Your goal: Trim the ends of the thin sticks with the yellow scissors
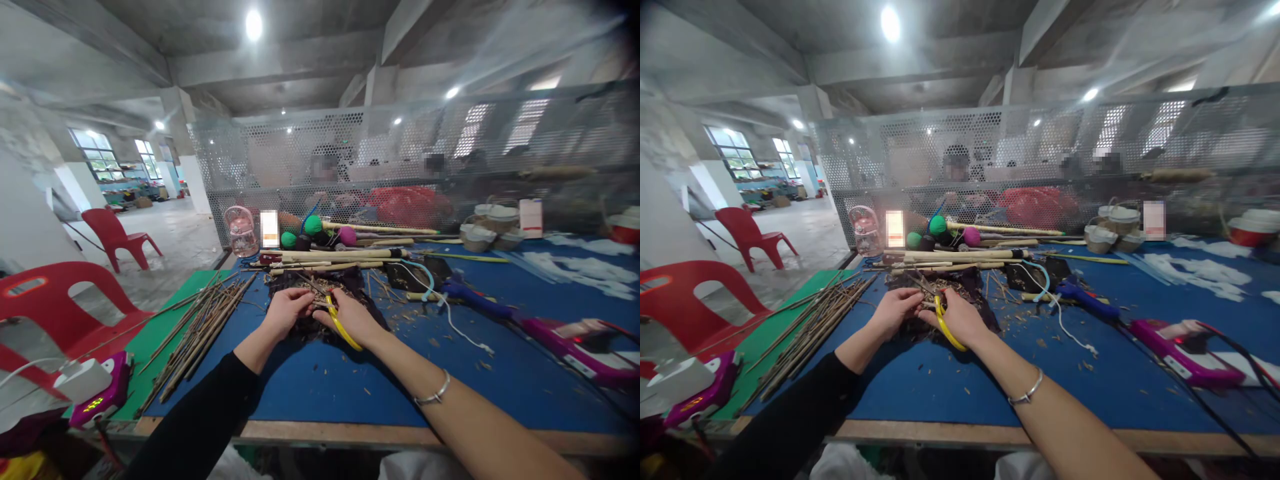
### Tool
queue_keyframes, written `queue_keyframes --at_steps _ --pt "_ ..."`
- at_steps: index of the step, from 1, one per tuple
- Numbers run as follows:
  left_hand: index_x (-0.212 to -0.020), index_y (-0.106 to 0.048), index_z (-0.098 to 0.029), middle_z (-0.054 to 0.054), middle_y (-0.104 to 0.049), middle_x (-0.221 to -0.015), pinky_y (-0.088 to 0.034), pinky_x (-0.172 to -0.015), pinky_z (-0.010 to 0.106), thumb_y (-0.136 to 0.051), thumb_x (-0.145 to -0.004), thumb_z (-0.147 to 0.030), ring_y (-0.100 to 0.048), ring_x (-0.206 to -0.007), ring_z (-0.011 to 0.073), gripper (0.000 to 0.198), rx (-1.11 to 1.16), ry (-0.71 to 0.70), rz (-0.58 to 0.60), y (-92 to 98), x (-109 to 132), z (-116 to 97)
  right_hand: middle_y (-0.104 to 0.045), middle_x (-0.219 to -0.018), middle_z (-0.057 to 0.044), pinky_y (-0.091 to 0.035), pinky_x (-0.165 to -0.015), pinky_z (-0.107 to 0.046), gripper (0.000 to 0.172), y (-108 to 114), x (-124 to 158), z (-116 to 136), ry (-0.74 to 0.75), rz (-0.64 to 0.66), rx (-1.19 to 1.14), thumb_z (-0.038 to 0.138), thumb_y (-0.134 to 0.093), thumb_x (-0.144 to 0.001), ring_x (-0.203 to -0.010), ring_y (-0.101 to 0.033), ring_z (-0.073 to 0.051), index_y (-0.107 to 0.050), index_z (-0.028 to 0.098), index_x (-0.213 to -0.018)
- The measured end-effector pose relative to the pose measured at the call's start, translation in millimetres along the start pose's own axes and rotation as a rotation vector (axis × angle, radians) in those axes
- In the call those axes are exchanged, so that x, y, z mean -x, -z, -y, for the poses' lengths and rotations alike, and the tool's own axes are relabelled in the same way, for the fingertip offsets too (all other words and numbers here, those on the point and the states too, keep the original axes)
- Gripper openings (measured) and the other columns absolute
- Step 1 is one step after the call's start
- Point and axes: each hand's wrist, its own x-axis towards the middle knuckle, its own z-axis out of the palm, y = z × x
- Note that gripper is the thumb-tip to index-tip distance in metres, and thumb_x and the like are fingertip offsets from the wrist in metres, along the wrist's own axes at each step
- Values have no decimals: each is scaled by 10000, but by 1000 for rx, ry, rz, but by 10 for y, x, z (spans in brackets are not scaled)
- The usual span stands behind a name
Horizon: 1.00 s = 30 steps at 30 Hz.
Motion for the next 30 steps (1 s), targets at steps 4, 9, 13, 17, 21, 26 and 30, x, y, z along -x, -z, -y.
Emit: queue_keyframes --at_steps 4,9,13,17,21,26,30 --pt "-701 -652 -96 4 -574 -543 -403 -498 183 -749 -541 -326 -486 -479 62 297 -6 -15 -2 -16 15 -23 -636 -811 -65 -340 -572 -226 419 -12 3 2 -16 9 -28 563 -542 -714 -716 -583 -178 -513 182 -886" --pt "-708 -645 -97 -9 -558 -514 -400 -492 177 -763 -521 -326 -485 -466 54 318 37 13 -38 -17 13 -15 -631 -742 -44 -311 -511 -222 401 -23 -18 -4 -60 -6 6 576 -544 -696 -626 -556 -157 -550 187 -792" --pt "-737 -655 -95 10 -584 -564 -415 -493 175 -767 -524 -292 -511 -487 57 311 65 54 -63 -5 -5 0 -635 -718 -44 -327 -523 -228 398 -25 -46 -22 -94 -12 55 584 -555 -683 -615 -568 -162 -570 197 -774" --pt "-744 -658 -90 27 -595 -600 -421 -468 165 -748 -555 -277 -514 -485 54 281 80 76 -71 24 -32 10 -641 -706 -55 -337 -540 -231 413 -16 -63 -33 -93 -9 70 604 -518 -706 -621 -582 -168 -570 197 -755" --pt "-703 -643 -92 21 -576 -604 -413 -442 140 -727 -584 -267 -497 -478 42 228 119 67 -6 45 -39 5 -644 -709 -68 -334 -543 -236 449 27 -68 -24 -118 -1 111 628 -472 -723 -660 -600 -189 -582 193 -735" --pt "-704 -616 -105 29 -585 -657 -449 -483 146 -717 -596 -266 -527 -522 54 219 180 68 53 26 -15 -12 -649 -860 -72 -359 -604 -244 500 47 -54 -24 -95 -4 117 628 -540 -671 -785 -605 -216 -569 204 -936" --pt "-656 -582 -98 36 -580 -659 -467 -496 167 -715 -595 -264 -517 -512 55 221 150 89 109 9 1 -12 -616 -986 -89 -376 -694 -254 607 28 -32 -39 24 7 24 627 -574 -644 -899 -574 -217 -513 190 -1060"
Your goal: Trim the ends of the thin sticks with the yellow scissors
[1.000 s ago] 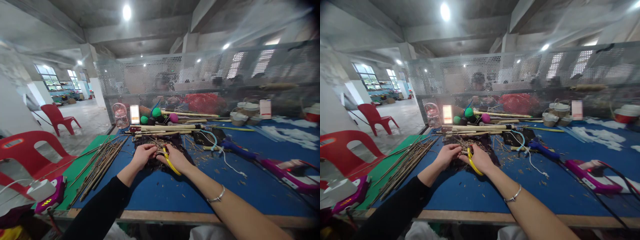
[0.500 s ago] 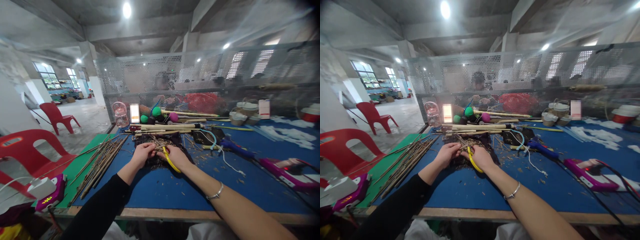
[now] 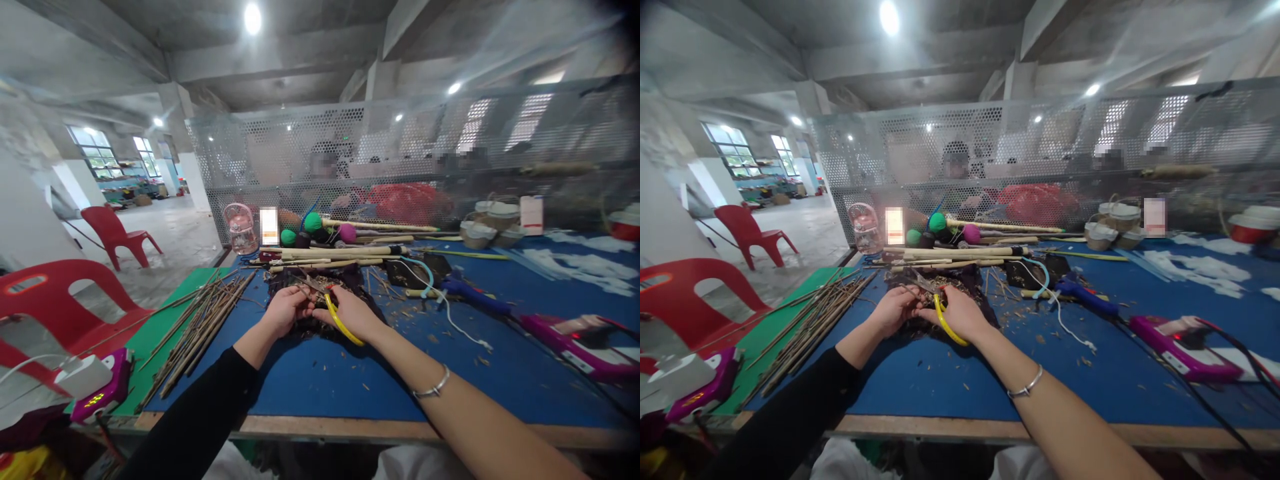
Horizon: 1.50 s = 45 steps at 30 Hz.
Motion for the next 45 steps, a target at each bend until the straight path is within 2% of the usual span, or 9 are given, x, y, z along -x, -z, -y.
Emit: queue_keyframes --at_steps 6,12,16,19,22,26,32,39,45 --pt "-668 -594 -89 20 -562 -643 -452 -480 140 -694 -630 -279 -499 -496 36 217 -67 -22 66 50 -28 47 -634 -816 -53 -357 -604 -230 472 -31 5 -36 -8 40 -31 601 -543 -693 -718 -574 -171 -549 199 -939" --pt "-812 -585 -123 32 -606 -701 -467 -488 163 -639 -662 -224 -533 -520 56 189 -19 -56 -90 32 -64 69 -634 -758 -50 -334 -550 -217 411 -94 -35 -60 -67 8 -55 578 -533 -710 -654 -556 -154 -578 187 -828" --pt "-949 -562 -149 42 -634 -820 -489 -550 203 -648 -591 -125 -589 -630 96 369 -29 -87 -95 -33 -25 42 -639 -772 -59 -328 -538 -219 428 -102 -47 -44 -114 2 -62 593 -510 -716 -654 -563 -158 -582 184 -817" --pt "-865 -590 -125 41 -630 -769 -470 -536 195 -667 -613 -215 -573 -605 94 278 -188 -160 -69 -67 11 44 -644 -785 -66 -315 -526 -221 441 -89 -28 8 -120 10 -26 607 -509 -710 -660 -569 -163 -579 185 -819" --pt "-686 -582 -113 19 -590 -618 -430 -455 192 -637 -653 -365 -509 -477 76 261 -335 -202 -157 -79 18 63 -649 -812 -72 -312 -540 -224 439 -81 -4 67 -128 16 4 603 -527 -702 -706 -587 -174 -573 188 -838" --pt "-656 -560 -123 -6 -559 -566 -398 -421 194 -648 -624 -392 -471 -422 67 285 -210 -154 -192 -86 10 58 -643 -851 -69 -327 -583 -236 481 -90 10 89 -137 -24 61 596 -573 -669 -768 -597 -199 -537 192 -927" --pt "-699 -602 -115 -12 -534 -519 -361 -407 194 -671 -602 -357 -453 -415 70 269 -137 -71 -45 -79 31 34 -600 -928 -96 -352 -690 -256 551 -98 6 52 1 -97 47 588 -603 -644 -889 -562 -214 -493 163 -978" --pt "-644 -571 -113 -11 -518 -529 -340 -392 179 -669 -620 -389 -439 -415 55 293 -99 -119 -36 -46 8 74 -624 -769 -51 -307 -548 -225 431 -71 9 76 -54 -7 24 577 -553 -707 -682 -579 -169 -502 188 -887" --pt "-699 -589 -103 -26 -483 -480 -253 -354 165 -646 -635 -411 -381 -362 37 320 -150 -120 -89 -33 9 51 -634 -728 -55 -287 -514 -226 458 -75 -3 50 -100 6 104 631 -508 -706 -643 -580 -166 -542 186 -807"
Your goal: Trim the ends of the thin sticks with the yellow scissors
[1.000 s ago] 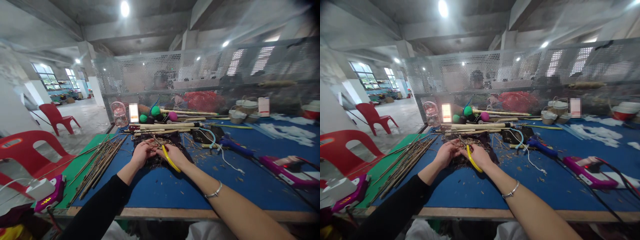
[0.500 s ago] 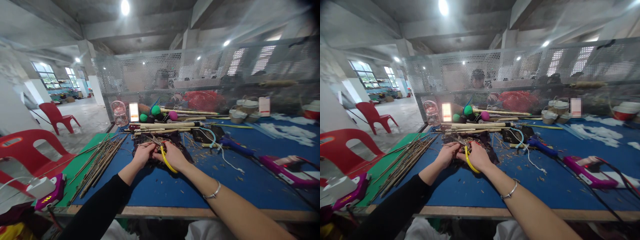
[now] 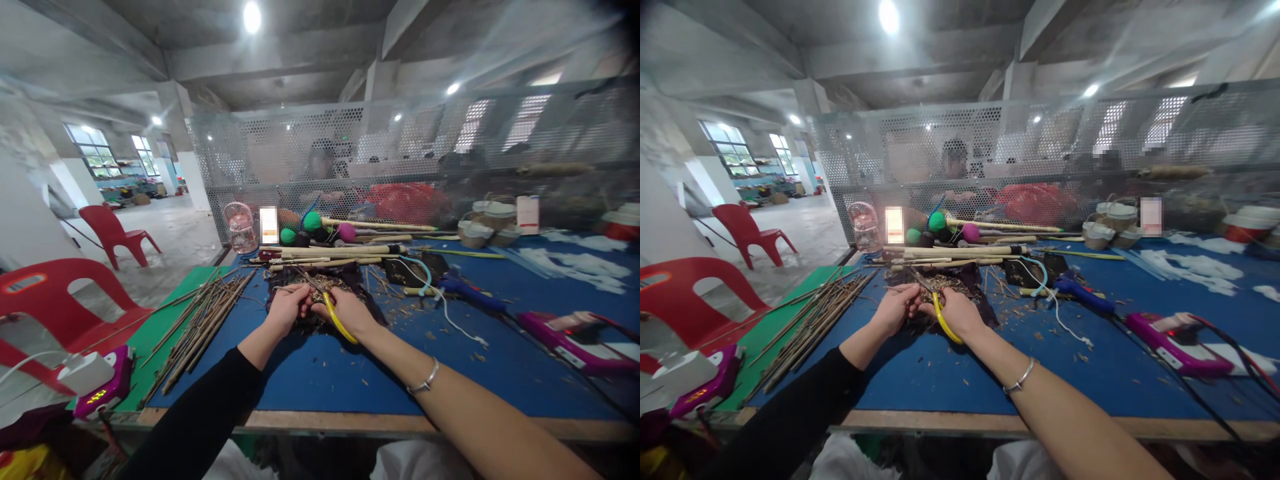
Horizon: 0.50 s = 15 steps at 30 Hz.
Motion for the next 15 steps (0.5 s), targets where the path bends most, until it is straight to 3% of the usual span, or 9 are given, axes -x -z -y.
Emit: queue_keyframes --at_steps 10,15 --pt "-718 -593 -108 -62 -410 -459 -155 -350 164 -649 -608 -389 -285 -336 13 306 -50 102 -58 -20 -6 3 -658 -772 -83 -330 -537 -237 503 45 -48 -72 -70 73 57 671 -473 -695 -696 -612 -202 -617 198 -788" --pt "-627 -471 -146 -55 -438 -475 -176 -347 149 -637 -625 -362 -300 -345 13 272 -35 54 -124 46 -46 7 -653 -757 -93 -334 -536 -247 525 66 -61 -89 -75 97 46 685 -445 -699 -689 -611 -212 -617 194 -773"
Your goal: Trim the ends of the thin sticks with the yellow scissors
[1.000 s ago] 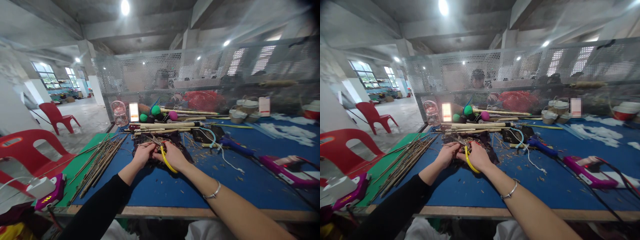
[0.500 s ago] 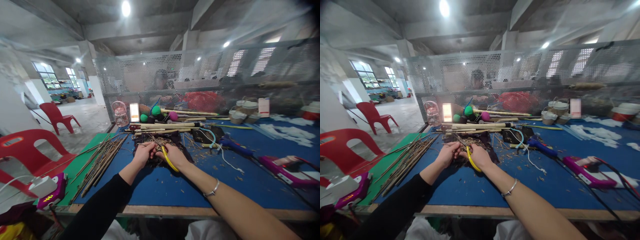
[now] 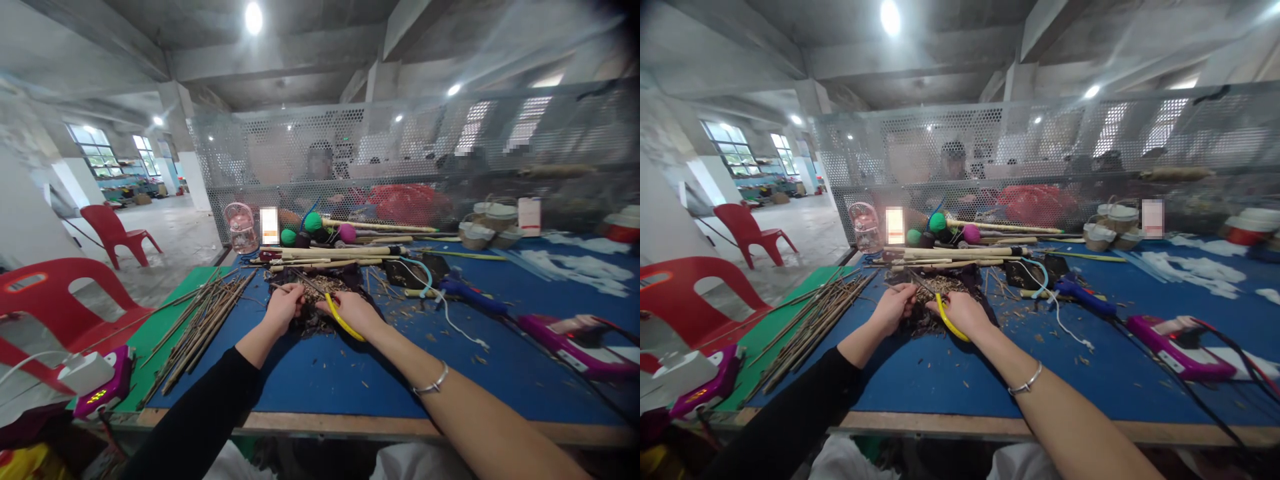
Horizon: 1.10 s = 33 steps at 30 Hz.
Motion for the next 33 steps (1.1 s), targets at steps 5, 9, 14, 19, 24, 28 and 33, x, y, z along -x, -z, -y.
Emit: queue_keyframes --at_steps 5,9,14,19,24,28,33 --pt "-656 -476 -143 -30 -507 -530 -223 -365 138 -657 -613 -360 -345 -390 19 286 35 -49 -39 30 -22 -18 -648 -784 -76 -332 -554 -249 521 11 10 4 5 -64 28 690 -461 -681 -727 -607 -218 -588 201 -808" --pt "-667 -531 -122 -24 -513 -541 -238 -371 144 -660 -615 -366 -341 -396 16 280 36 -64 28 -20 10 -23 -643 -885 -80 -352 -612 -254 557 -7 34 8 55 -56 -21 667 -500 -674 -808 -603 -226 -542 193 -963" --pt "-620 -549 -124 -1 -553 -568 -293 -376 158 -625 -623 -267 -382 -406 32 162 -67 -101 44 -61 49 -25 -624 -941 -87 -358 -654 -241 568 -24 69 34 148 -48 -122 609 -561 -672 -864 -583 -206 -507 181 -1042" --pt "-667 -572 -118 1 -554 -575 -314 -378 158 -644 -619 -305 -390 -409 36 206 -73 -101 60 -46 48 -29 -638 -807 -60 -321 -566 -225 471 -45 71 50 119 -64 -93 610 -523 -706 -716 -586 -176 -549 188 -913" --pt "-713 -586 -110 13 -566 -594 -352 -390 164 -646 -633 -354 -422 -420 46 264 -86 -134 25 -38 35 -18 -638 -771 -50 -305 -548 -217 445 -56 57 58 104 -78 -82 620 -497 -718 -685 -572 -160 -573 198 -836" --pt "-814 -588 -129 18 -589 -640 -422 -437 191 -637 -644 -360 -508 -495 85 291 -73 -92 -31 -62 64 -44 -634 -741 -48 -293 -519 -214 457 -53 50 68 94 -85 -115 631 -463 -731 -632 -555 -147 -574 192 -792" --pt "-774 -588 -135 18 -575 -606 -422 -431 187 -626 -651 -370 -513 -503 96 268 -143 -148 -85 -66 90 -76 -633 -729 -47 -294 -506 -217 454 -59 35 50 84 -74 -136 627 -467 -729 -609 -547 -147 -582 191 -785"
